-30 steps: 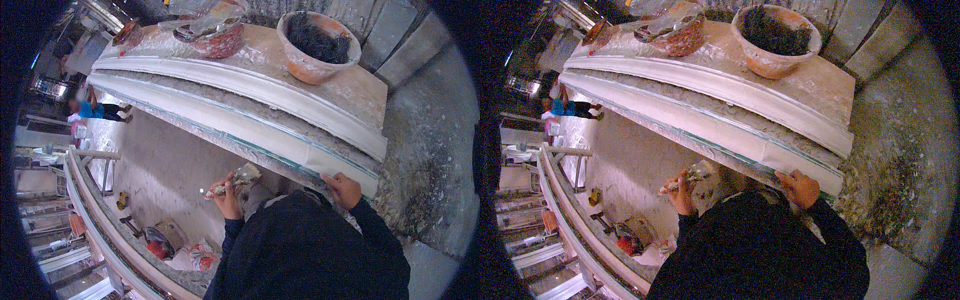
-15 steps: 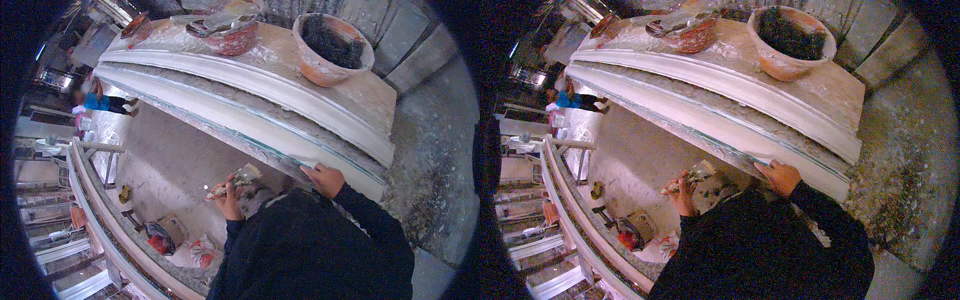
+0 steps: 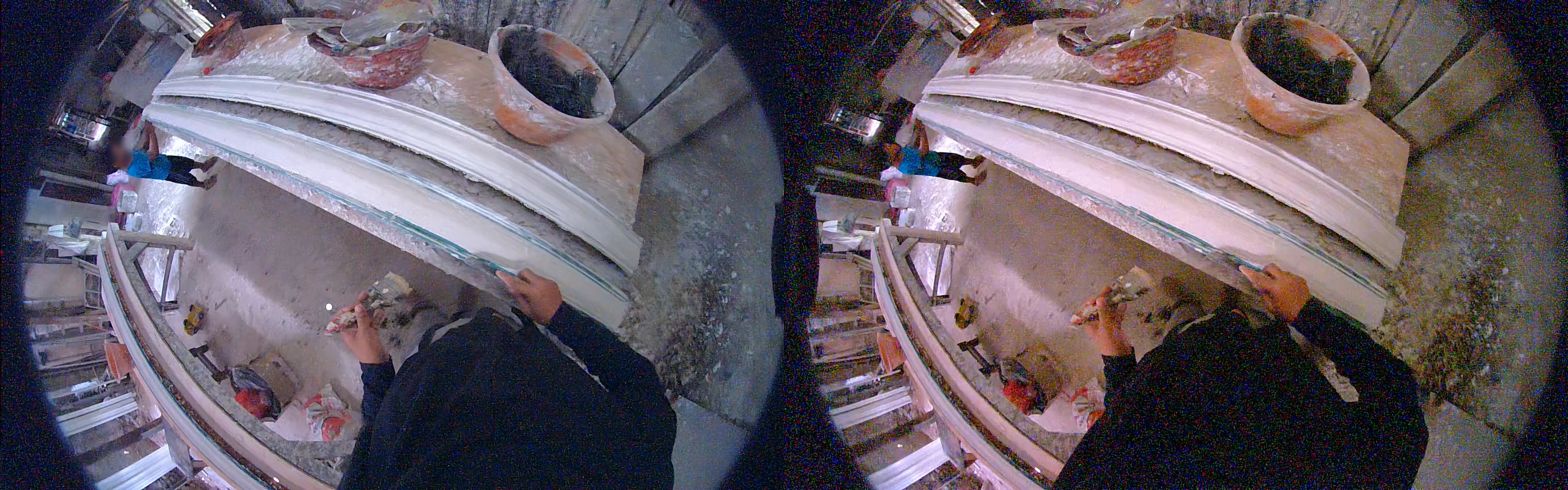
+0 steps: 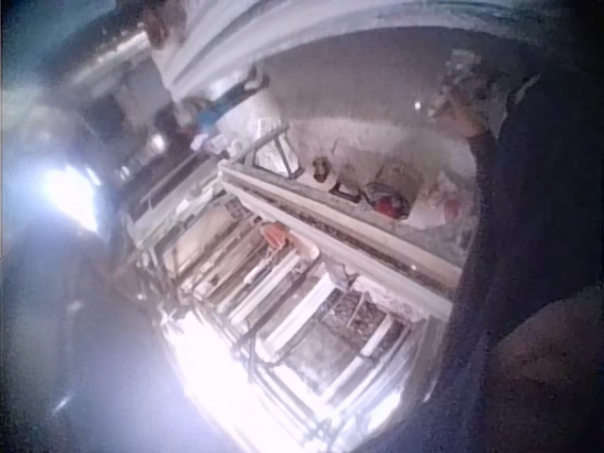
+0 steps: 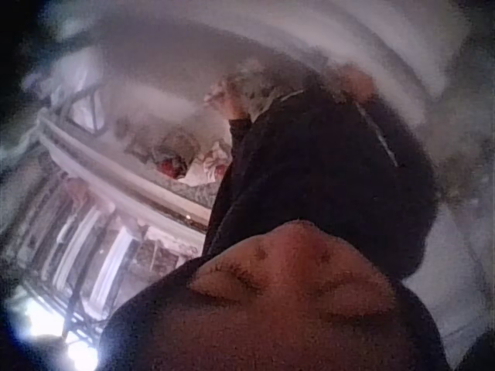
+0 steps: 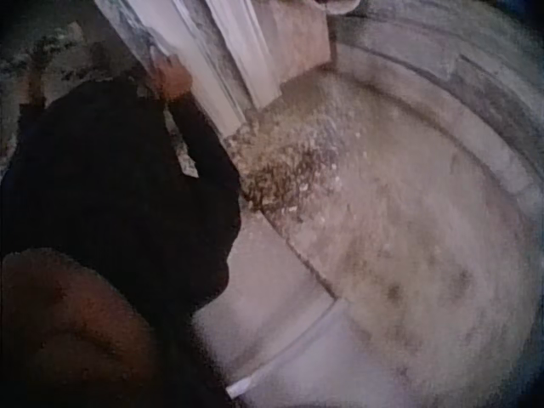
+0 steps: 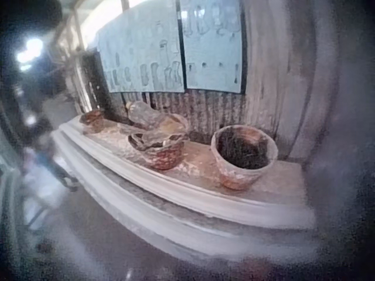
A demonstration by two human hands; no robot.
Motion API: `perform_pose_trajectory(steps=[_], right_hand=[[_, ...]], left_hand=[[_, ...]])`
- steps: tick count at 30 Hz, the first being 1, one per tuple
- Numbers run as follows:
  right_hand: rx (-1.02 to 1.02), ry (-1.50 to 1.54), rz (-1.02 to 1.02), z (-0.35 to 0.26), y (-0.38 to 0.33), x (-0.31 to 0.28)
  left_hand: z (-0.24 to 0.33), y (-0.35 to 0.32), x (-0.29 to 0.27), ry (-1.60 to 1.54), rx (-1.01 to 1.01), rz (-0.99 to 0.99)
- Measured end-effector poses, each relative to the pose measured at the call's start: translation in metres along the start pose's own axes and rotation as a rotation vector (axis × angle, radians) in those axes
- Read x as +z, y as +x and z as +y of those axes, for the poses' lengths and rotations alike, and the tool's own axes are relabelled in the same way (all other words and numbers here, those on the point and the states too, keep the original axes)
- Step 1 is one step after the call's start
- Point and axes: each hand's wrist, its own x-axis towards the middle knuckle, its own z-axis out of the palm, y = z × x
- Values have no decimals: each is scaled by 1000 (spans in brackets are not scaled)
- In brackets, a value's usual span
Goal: The person uses a putty knife to apply a white compound along the edges of a long white molding piece resting on a workbench. The person repeatedly scrapes the compound from a smaller tool onto the molding and smooths it along the length of the piece.
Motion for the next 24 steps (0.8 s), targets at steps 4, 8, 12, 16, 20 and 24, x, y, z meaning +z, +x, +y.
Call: perform_pose_trajectory(steps=[4, 8, 12, 16, 20, 24], right_hand=[[-1, 71, 50, 2, 0, 7], [18, 53, -9, 2, -3, -3], [56, 15, -77, 10, -37, -24], [44, 73, -47, 16, -35, -13], [112, -24, -74, -14, 14, -6], [99, 28, -73, -13, 2, -17]], left_hand=[[-1, 4, 4, -17, 0, -50], [7, 0, 15, 32, 9, -76], [8, -6, 14, 6, 13, -47], [0, -7, 3, -30, -24, -34], [-1, -9, 5, -11, -7, -51], [3, -13, 9, -3, 37, -61]])
